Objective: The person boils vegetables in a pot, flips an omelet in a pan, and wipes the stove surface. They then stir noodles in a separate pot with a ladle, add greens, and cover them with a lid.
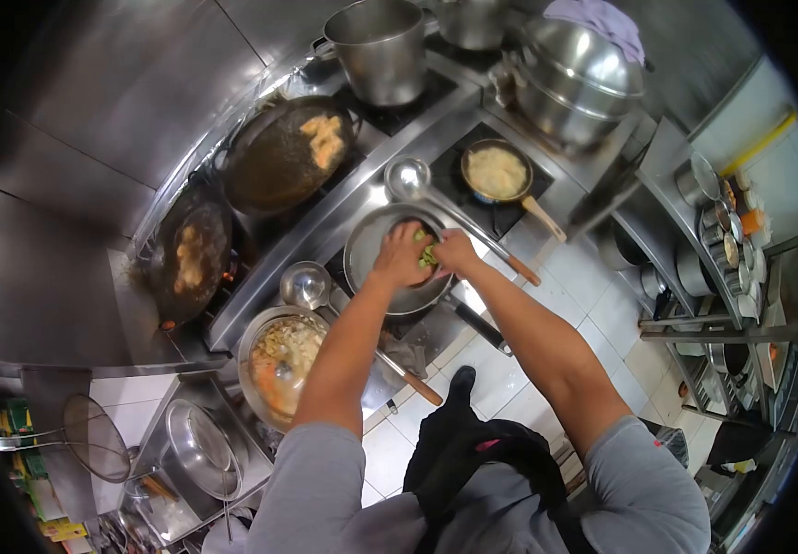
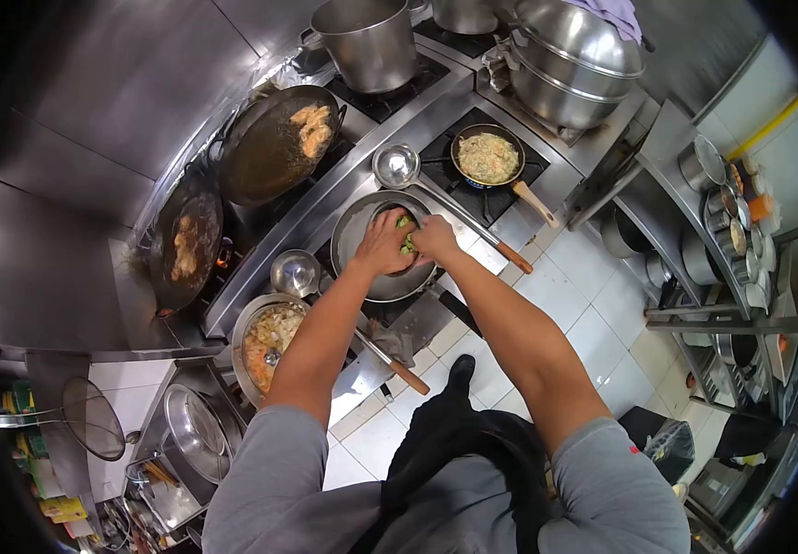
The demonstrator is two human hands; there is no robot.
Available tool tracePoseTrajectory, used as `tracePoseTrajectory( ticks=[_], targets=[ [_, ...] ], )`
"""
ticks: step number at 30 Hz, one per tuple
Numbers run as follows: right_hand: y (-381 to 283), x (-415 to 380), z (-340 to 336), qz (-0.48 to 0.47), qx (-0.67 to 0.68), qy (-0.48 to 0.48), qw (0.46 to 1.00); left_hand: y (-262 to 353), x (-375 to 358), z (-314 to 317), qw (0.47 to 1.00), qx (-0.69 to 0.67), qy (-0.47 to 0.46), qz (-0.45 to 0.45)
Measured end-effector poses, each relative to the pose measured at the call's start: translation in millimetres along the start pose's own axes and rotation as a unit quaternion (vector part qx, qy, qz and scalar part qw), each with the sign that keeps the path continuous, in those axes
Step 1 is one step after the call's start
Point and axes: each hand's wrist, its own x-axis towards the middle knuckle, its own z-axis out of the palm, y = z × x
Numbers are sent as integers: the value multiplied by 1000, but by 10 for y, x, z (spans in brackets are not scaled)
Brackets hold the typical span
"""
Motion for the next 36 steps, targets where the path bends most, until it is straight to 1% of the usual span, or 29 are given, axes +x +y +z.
tracePoseTrajectory(
  ticks=[1,3,4,6,8,9,10,11,12,14,15,17,18,19,20,21,23,24,25,27,28,29,30,31,32,33,34,35,36],
  targets=[
    [40,55,44,2,-1,-3,1000,-48,-4,25,1000,-1,-1,-4],
    [27,89,138,-150,-187,65,969,-112,-6,58,996,53,-70,-30],
    [-78,15,159,-188,-251,88,945,-117,33,-12,996,53,-68,-32],
    [-227,17,187,-217,-284,75,931,-154,95,-132,975,72,-203,-62],
    [-295,-1,210,-253,-348,42,902,-195,15,-138,977,78,-189,-57],
    [-328,-22,207,-252,-346,41,903,-246,-32,-151,980,89,-174,-48],
    [-365,-43,197,-278,-367,37,887,-309,-82,-176,979,90,-176,-48],
    [-401,-66,177,-305,-389,33,869,-377,-142,-210,985,68,-155,-18],
    [-444,-88,125,-303,-388,33,870,-451,-204,-246,990,46,-134,11],
    [-482,-144,-45,-397,-359,62,842,-529,-345,-485,988,58,-139,27],
    [-520,-187,-137,-396,-360,62,842,-525,-398,-664,987,72,-139,42],
    [-609,-285,-326,-414,-299,79,856,-395,-494,-1084,988,52,-141,-34],
    [-645,-351,-398,-399,-277,84,870,-420,-553,-1196,988,51,-142,-33],
    [-619,-384,-425,-398,-277,85,870,-450,-608,-1296,993,34,-99,-48],
    [-596,-416,-451,-425,-190,130,876,-449,-631,-1357,996,17,-55,-62],
    [-566,-447,-494,-447,-101,174,872,-347,-626,-1436,997,17,-55,-60],
    [-270,-348,-544,-432,-109,215,869,-92,-653,-1554,974,85,6,-212],
    [-160,-388,-584,-223,111,149,957,-49,-691,-1538,972,78,2,-221],
    [-93,-476,-641,4,323,66,944,91,-721,-1544,974,79,2,-213],
    [114,-788,-824,6,333,61,941,411,-786,-1524,963,-38,103,-245],
    [254,-1050,-909,16,341,51,939,521,-814,-1411,962,-120,148,-195],
    [385,-1335,-1021,8,355,43,934,721,-874,-1260,949,-203,139,-200],
    [498,-1653,-1143,-5,369,43,928,829,-940,-970,959,-196,115,-167],
    [660,-1997,-1242,16,351,66,934,1209,-1008,-897,944,-293,14,-152],
    [942,-2334,-1342,-10,354,93,931,1634,-1025,-769,896,-415,-64,-144],
    [1138,-2747,-1456,-7,335,108,936,2002,-1060,-641,894,-389,-159,-159],
    [1380,-3184,-1559,-3,302,125,945,2372,-1146,-397,899,-424,-98,-47],
    [1579,-3600,-1610,31,326,175,929,2649,-1282,-63,830,-504,-160,-179],
    [1791,-4056,-1691,12,360,177,916,2972,-1380,69,828,-496,-207,-159]
  ],
)
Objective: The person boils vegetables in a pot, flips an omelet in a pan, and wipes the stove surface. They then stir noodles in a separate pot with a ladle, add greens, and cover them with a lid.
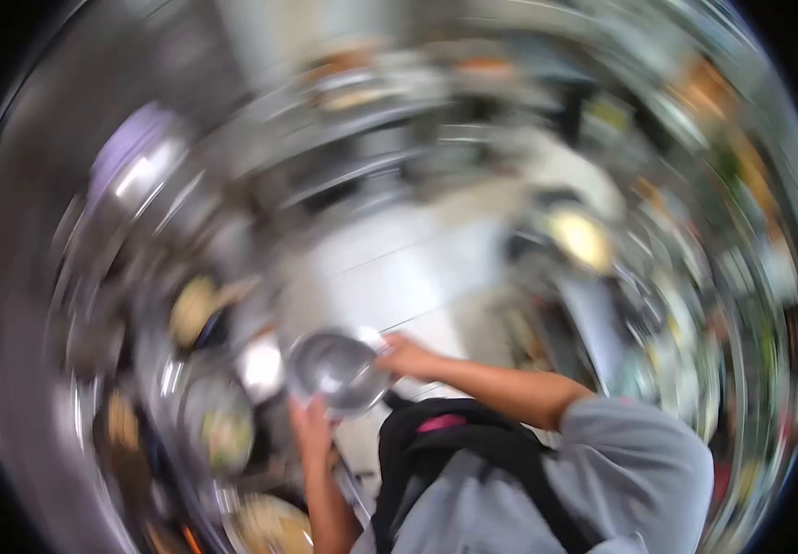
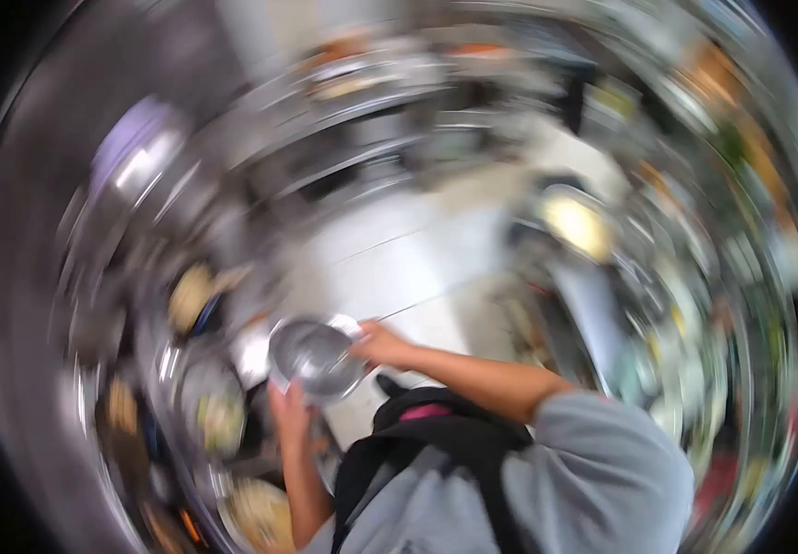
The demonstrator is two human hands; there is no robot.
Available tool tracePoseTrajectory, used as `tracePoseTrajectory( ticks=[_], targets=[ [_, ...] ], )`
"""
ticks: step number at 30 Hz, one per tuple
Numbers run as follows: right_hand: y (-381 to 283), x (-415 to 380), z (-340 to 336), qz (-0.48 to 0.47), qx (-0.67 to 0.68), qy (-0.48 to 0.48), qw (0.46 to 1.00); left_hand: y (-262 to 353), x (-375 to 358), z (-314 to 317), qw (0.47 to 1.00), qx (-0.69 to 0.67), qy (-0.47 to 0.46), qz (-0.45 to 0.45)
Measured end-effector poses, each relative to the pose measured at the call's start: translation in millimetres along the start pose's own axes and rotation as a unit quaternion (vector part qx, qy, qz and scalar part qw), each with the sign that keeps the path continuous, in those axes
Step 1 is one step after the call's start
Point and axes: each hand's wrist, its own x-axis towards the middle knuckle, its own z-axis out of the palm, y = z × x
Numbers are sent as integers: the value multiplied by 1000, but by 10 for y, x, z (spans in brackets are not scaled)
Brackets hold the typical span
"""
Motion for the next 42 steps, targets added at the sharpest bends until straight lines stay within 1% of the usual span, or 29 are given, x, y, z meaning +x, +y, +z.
tracePoseTrajectory(
  ticks=[1,2,3,5,7,8,9,10,11,12,13,14,15,17,18,19,20,22,25,27,28,29,31,33,35,37,39,41,42],
  targets=[
    [183,-343,-326,-48,32,54,997,34,-55,389,999,-5,-40,-12],
    [124,-852,-592,-86,61,47,993,-136,-22,675,993,57,-98,10],
    [327,-1207,-910,-68,35,77,994,-148,-113,1068,986,34,-156,40],
    [439,-2273,-1233,-93,52,166,980,-108,-295,1686,954,128,-265,51],
    [856,-3141,-1545,-144,85,306,937,-44,-537,2312,911,175,-368,69],
    [1229,-3494,-1777,-180,83,393,898,-11,-661,2580,883,202,-417,77],
    [1490,-3989,-1958,-168,89,500,845,18,-839,2898,868,216,-437,88],
    [1727,-4507,-2098,-224,13,619,752,3,-1050,3248,831,233,-495,103],
    [2048,-5034,-2243,-191,-48,746,636,-44,-1283,3608,789,250,-549,115],
    [2217,-5530,-2265,-158,21,808,567,-70,-1441,3882,758,280,-577,116],
    [2580,-6052,-2428,-103,-15,883,458,-179,-1643,4222,726,305,-604,121],
    [2915,-6554,-2520,-81,-48,933,348,-265,-1883,4490,701,329,-618,138],
    [3196,-7078,-2588,-1,20,952,305,-347,-2186,4755,683,327,-638,138],
    [3790,-7897,-2775,3,178,961,214,-511,-2697,5222,648,327,-675,133],
    [3701,-8184,-2659,-83,316,909,259,-618,-2901,5440,636,330,-683,140],
    [3901,-8401,-2720,-196,413,836,303,-678,-3096,5681,615,340,-698,136],
    [4083,-8495,-2823,-194,418,839,290,-729,-3307,5894,606,338,-712,111],
    [4327,-8609,-2989,-195,425,839,278,-859,-3709,6293,606,335,-708,138],
    [4534,-8699,-3154,-178,433,826,313,-1169,-4092,6913,594,371,-700,140],
    [4390,-8668,-3244,-233,422,837,257,-1257,-4269,7159,595,389,-687,150],
    [4322,-8676,-3226,-246,410,831,284,-1263,-4342,7228,602,389,-676,169],
    [4295,-8700,-3145,-261,397,823,312,-1223,-4363,7286,629,362,-666,172],
    [4214,-8677,-3039,-267,374,841,284,-1098,-4202,7490,668,334,-641,180],
    [3853,-8650,-2726,-216,348,861,301,-1016,-3808,7880,720,288,-614,149],
    [3416,-8545,-2356,-283,358,815,359,-860,-3408,8331,785,289,-535,117],
    [3318,-8297,-2158,-273,368,795,398,-600,-3119,8621,836,293,-458,73],
    [3333,-7979,-1951,-279,372,777,424,-612,-2518,8949,828,237,-495,112],
    [3199,-7713,-1739,-278,393,753,449,-277,-2558,8804,832,211,-487,164],
    [3096,-7594,-1640,-260,409,749,451,-164,-2212,8866,787,313,-479,229]
  ],
)
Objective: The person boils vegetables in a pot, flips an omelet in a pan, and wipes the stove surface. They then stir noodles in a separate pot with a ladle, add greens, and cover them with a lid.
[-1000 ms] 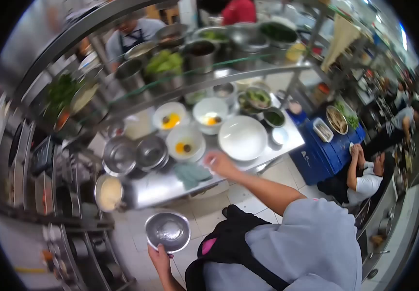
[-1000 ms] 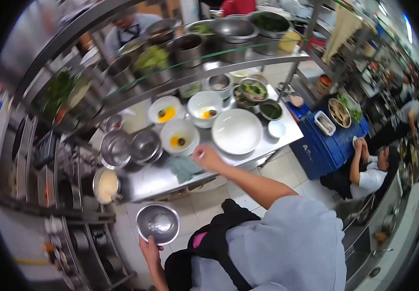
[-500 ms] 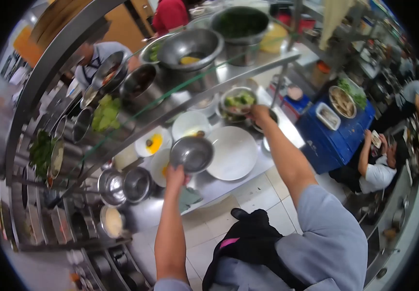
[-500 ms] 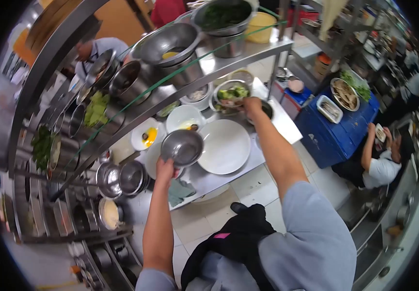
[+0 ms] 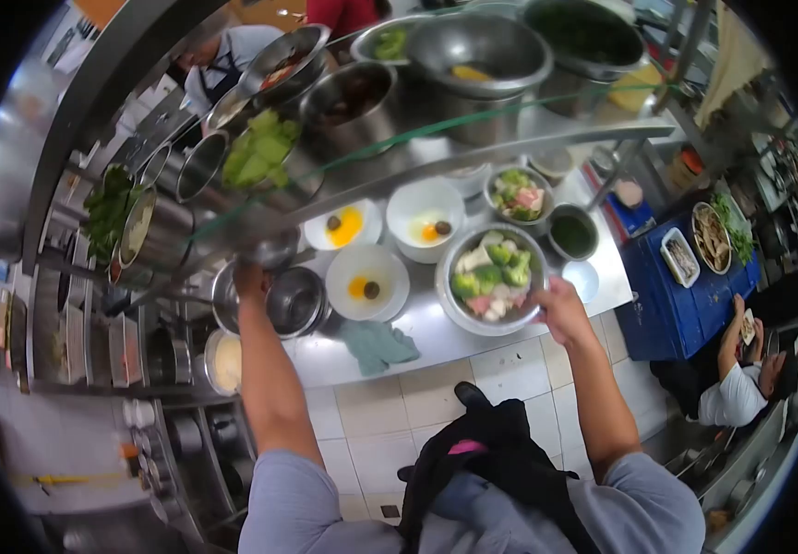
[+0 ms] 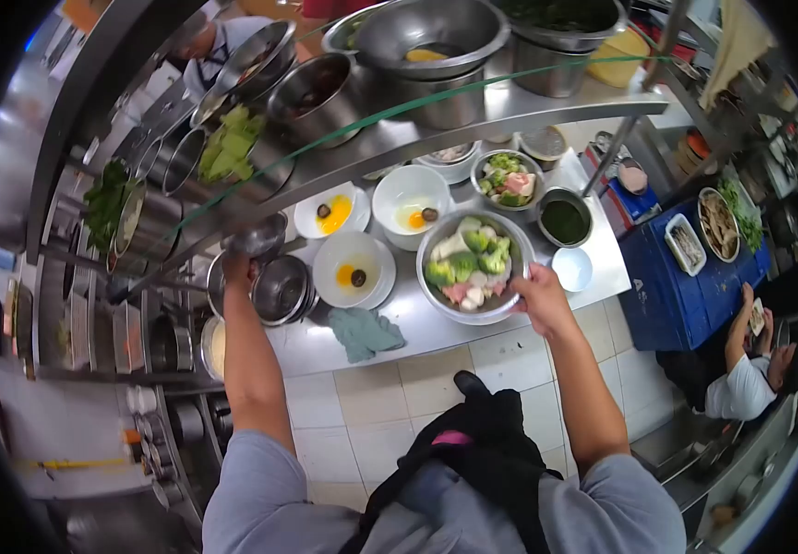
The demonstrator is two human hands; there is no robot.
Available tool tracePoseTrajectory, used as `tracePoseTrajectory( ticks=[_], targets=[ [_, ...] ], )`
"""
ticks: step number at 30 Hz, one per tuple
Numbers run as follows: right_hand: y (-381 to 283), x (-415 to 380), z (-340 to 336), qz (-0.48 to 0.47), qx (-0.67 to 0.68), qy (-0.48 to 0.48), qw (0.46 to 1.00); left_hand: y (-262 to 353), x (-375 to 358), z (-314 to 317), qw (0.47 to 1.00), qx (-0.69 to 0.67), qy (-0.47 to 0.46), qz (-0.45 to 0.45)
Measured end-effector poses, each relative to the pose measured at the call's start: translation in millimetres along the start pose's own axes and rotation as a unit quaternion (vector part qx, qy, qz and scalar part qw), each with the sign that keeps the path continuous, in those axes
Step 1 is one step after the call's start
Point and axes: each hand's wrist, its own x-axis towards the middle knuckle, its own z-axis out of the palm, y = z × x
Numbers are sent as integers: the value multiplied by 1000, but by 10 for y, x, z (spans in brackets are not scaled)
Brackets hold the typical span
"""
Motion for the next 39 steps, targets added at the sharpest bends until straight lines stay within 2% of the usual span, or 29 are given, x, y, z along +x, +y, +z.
tracePoseTrajectory(
  ticks=[1,2,4,6,8,9,10,11,13,15,17,21,22,25,28,30,31,34,36,38,39],
  targets=[
    [95,-111,51,7,-4,-12,1000,-135,193,-285,992,127,-18,9],
    [183,-217,75,29,-5,-34,999,-202,96,-481,992,127,-8,2],
    [286,-287,119,59,-16,-71,996,-207,-369,-785,991,118,-52,-43],
    [367,-377,244,77,-26,-82,993,-115,-866,-733,986,114,-98,-67],
    [448,-367,470,76,-51,-116,989,-36,-1458,-722,980,195,20,-28],
    [451,-351,619,78,-64,-144,984,-28,-1646,-787,981,192,24,-35],
    [468,-346,779,81,-72,-157,982,-25,-1808,-919,968,214,66,114],
    [510,-360,971,86,-77,-178,977,-45,-2011,-1087,930,239,111,255],
    [604,-401,1418,100,-97,-236,962,-24,-2648,-1176,943,128,0,308],
    [738,-531,1972,105,-165,-293,936,70,-3319,-1314,921,89,-120,359],
    [965,-746,2531,122,-194,-372,900,-136,-3648,-1577,914,170,-69,361],
    [1638,-1549,3656,174,-266,-530,786,-880,-4131,-2519,939,191,116,259],
    [1930,-1771,3883,173,-263,-574,755,-1145,-4306,-2776,934,240,135,228],
    [2708,-2710,4552,184,-326,-676,635,-1752,-5026,-3569,912,314,244,97],
    [3498,-3925,5087,195,-369,-760,498,-2350,-5880,-4382,894,309,320,-48],
    [4078,-4813,5352,201,-376,-800,421,-2826,-6464,-4984,869,309,370,-109],
    [4622,-5669,5458,155,-377,-835,369,-3299,-6979,-5395,850,296,410,-147],
    [5530,-6834,5353,115,-391,-861,304,-4176,-7843,-5894,819,269,478,-169],
    [5927,-7476,5259,-104,-412,-888,175,-4698,-8304,-6071,807,243,505,-185],
    [6514,-7882,4920,-252,-309,-891,217,-5131,-8717,-6152,810,198,485,-262],
    [6644,-8062,4809,-251,-311,-893,209,-5352,-8887,-6144,808,192,489,-266]
  ],
)
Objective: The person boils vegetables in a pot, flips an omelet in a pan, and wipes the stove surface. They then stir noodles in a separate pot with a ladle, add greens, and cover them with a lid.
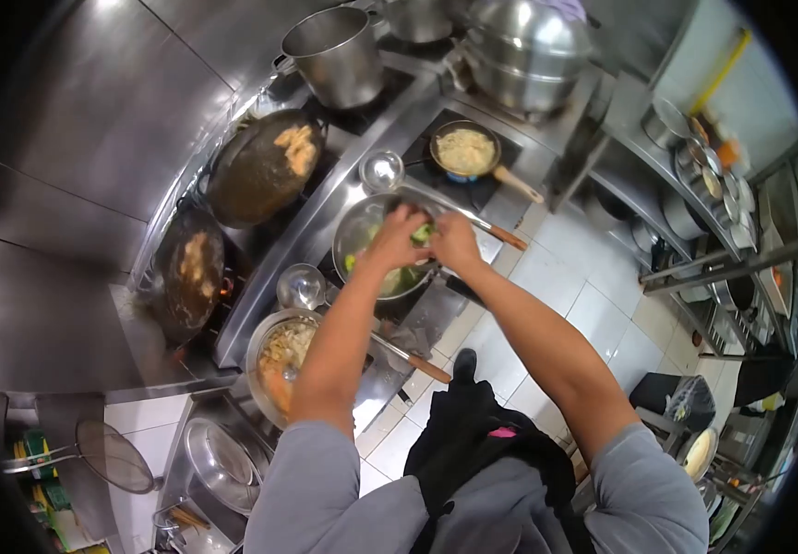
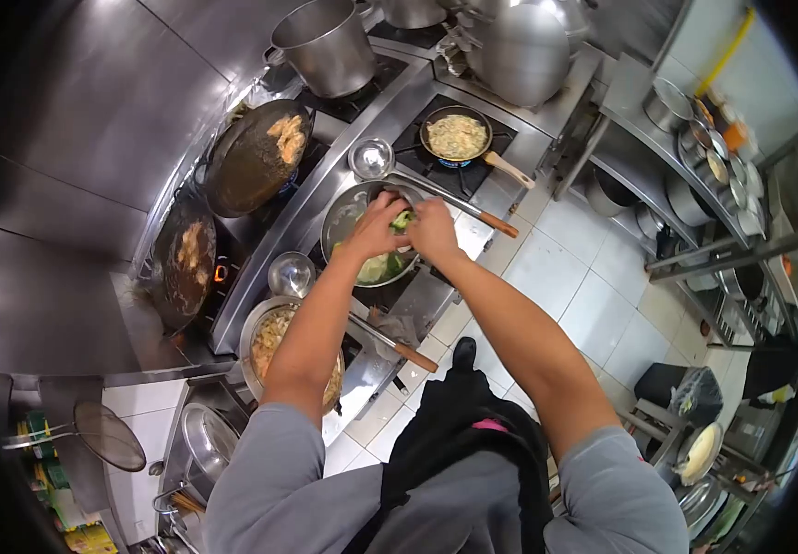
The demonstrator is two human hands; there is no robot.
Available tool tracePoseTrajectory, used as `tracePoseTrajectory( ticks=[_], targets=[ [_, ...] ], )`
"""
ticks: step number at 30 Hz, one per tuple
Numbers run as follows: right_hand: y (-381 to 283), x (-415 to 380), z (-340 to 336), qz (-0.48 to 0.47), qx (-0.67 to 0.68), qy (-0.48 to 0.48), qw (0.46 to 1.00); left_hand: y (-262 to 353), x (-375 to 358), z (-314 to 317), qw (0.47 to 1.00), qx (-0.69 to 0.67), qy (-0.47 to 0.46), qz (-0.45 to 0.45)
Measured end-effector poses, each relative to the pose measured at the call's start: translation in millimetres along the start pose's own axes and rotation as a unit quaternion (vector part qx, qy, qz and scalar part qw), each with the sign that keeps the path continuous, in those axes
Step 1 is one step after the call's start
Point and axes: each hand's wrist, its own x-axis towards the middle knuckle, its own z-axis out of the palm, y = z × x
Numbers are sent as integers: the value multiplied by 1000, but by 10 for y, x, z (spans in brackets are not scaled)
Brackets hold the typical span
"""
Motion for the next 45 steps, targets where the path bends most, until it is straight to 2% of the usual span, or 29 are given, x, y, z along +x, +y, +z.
tracePoseTrajectory(
  ticks=[2,3,6,11,12,14,16,17,20,21,22,24,26,27,29,30,31,32,33,34,35,36,37,39,40,41,42,44,45],
  targets=[
    [-120,166,298,-52,3,30,998,-405,-54,65,998,55,-16,-36],
    [-239,226,331,-24,-7,-17,1000,-438,-81,-1,991,87,-56,-84],
    [-349,433,510,-46,-52,-74,995,-671,-212,-101,994,80,-27,-66],
    [-273,669,453,-128,-34,-74,988,-974,-513,-234,993,59,-52,-89],
    [-280,717,385,-146,-15,-62,987,-987,-562,-291,992,42,-50,-105],
    [-304,792,248,-116,14,-81,990,-966,-586,-345,991,25,-45,-124],
    [-270,880,199,-105,40,-107,988,-884,-567,-377,978,62,-39,-193],
    [-233,898,223,-134,37,-96,986,-819,-526,-363,978,62,-37,-196],
    [-381,858,110,-177,19,-75,981,-618,-433,-277,968,79,2,-240],
    [-422,852,61,-181,19,-78,980,-562,-448,-240,959,74,85,-259],
    [-450,839,11,-205,28,-83,975,-475,-482,-192,943,68,167,-278],
    [-430,843,-60,-235,41,-93,967,-119,-710,-52,903,18,215,-371],
    [-323,842,-88,-247,36,-124,961,518,-1115,140,883,14,136,-450],
    [-238,852,-48,-278,56,-95,954,853,-1241,212,841,-13,44,-540],
    [-139,890,13,-292,66,-85,951,1017,-1779,966,824,-7,77,-561],
    [-98,868,18,-300,69,-75,948,1115,-1835,1198,752,-17,36,-658],
    [-66,847,6,-301,76,-77,947,1146,-1936,1435,734,-74,68,-672],
    [-45,843,-17,-267,99,-86,955,980,-2229,1952,762,-82,158,-623],
    [-43,864,-32,-235,121,-95,960,899,-2281,2235,747,-54,204,-631],
    [-64,882,-51,-238,126,-94,958,908,-2234,2311,729,-27,250,-637],
    [-72,881,-79,-253,137,-90,953,866,-2256,2331,728,-24,251,-638],
    [-69,879,-113,-269,145,-87,948,838,-2206,2268,689,-193,317,-622],
    [4,884,-101,-270,146,-91,947,886,-2172,2223,625,-357,371,-586],
    [165,974,-26,-261,185,26,947,1046,-2082,2074,620,-366,409,-560],
    [257,978,-34,-264,188,29,946,1136,-2027,1981,612,-377,447,-532],
    [373,970,-66,-200,219,49,954,1231,-1982,1891,597,-392,456,-532],
    [484,941,-147,-133,247,69,957,1347,-1964,1776,599,-392,457,-528],
    [666,750,-479,-141,263,113,948,1612,-1942,1549,640,-358,435,-523],
    [916,636,-590,23,323,46,945,1689,-1998,1448,686,-299,388,-537]
  ],
)
